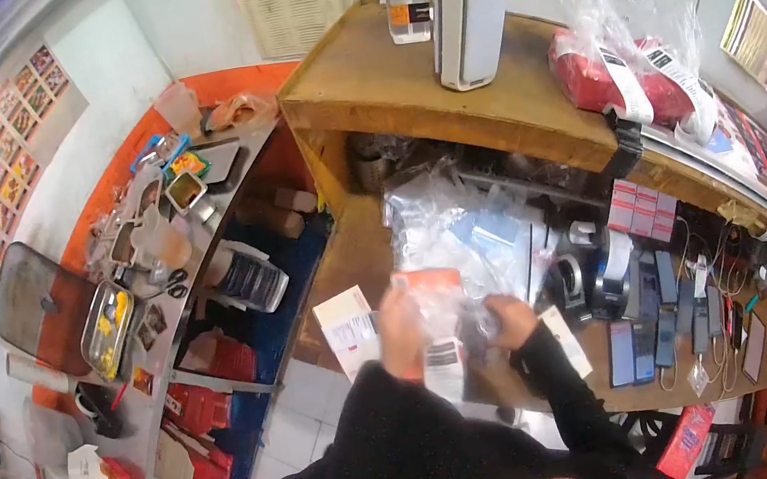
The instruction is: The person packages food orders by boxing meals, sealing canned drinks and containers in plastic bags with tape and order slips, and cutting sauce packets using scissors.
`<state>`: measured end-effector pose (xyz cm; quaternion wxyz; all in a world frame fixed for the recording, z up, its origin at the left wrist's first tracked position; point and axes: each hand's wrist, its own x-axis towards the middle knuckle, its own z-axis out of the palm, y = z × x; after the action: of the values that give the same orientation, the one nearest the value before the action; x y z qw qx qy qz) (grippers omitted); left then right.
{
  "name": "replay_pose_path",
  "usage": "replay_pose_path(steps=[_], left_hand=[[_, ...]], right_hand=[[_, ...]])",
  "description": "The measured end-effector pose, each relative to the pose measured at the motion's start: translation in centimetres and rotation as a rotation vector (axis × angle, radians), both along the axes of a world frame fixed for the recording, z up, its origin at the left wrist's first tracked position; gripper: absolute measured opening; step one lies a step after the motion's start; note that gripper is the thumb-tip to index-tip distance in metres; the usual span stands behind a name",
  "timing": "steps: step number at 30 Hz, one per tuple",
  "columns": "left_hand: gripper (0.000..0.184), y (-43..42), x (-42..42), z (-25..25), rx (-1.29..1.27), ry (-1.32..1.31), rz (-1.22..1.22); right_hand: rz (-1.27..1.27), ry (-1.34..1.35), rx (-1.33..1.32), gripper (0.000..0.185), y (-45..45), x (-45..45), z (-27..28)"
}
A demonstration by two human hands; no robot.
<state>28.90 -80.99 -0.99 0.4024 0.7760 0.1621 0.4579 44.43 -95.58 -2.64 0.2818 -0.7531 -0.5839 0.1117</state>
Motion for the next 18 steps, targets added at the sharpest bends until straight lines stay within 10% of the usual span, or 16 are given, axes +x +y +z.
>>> replay_pose_path(steps=[1, 4, 9, 11, 16, 18], left_hand=[[0.007, -0.2, -0.4, 6.6, -0.466, -0.202, -0.113], [0.016, 5.8, -0.3, 14.7, 0.028, -0.225, -0.129], [0.027, 16.1, 4.7, 28.1, 0.018, -0.061, 0.154], [0.021, 27.5, 11.1, 28.2, 0.494, -0.293, 0.057], [0.022, 30.5, 15.0, 28.9, -0.051, -0.320, -0.296], [0.031, 34.4, 15.3, 27.4, 0.203, -0.406, -0.254]], right_hand=[[0.061, -0.031, 0.100, 0.062, 0.7, 0.1, 3.3], [0.143, -0.027, 0.499, 0.052, 5.4, 1.3, 12.7], [-0.006, -0.148, 0.988, 0.051, 17.3, 5.4, 23.3], [-0.153, -0.238, 0.964, 0.053, 22.8, 8.0, 24.6], [-0.260, -0.242, 0.994, 0.052, 30.8, 11.6, 24.6], [-0.299, -0.297, 0.923, 0.065, 32.0, 11.9, 24.1]])
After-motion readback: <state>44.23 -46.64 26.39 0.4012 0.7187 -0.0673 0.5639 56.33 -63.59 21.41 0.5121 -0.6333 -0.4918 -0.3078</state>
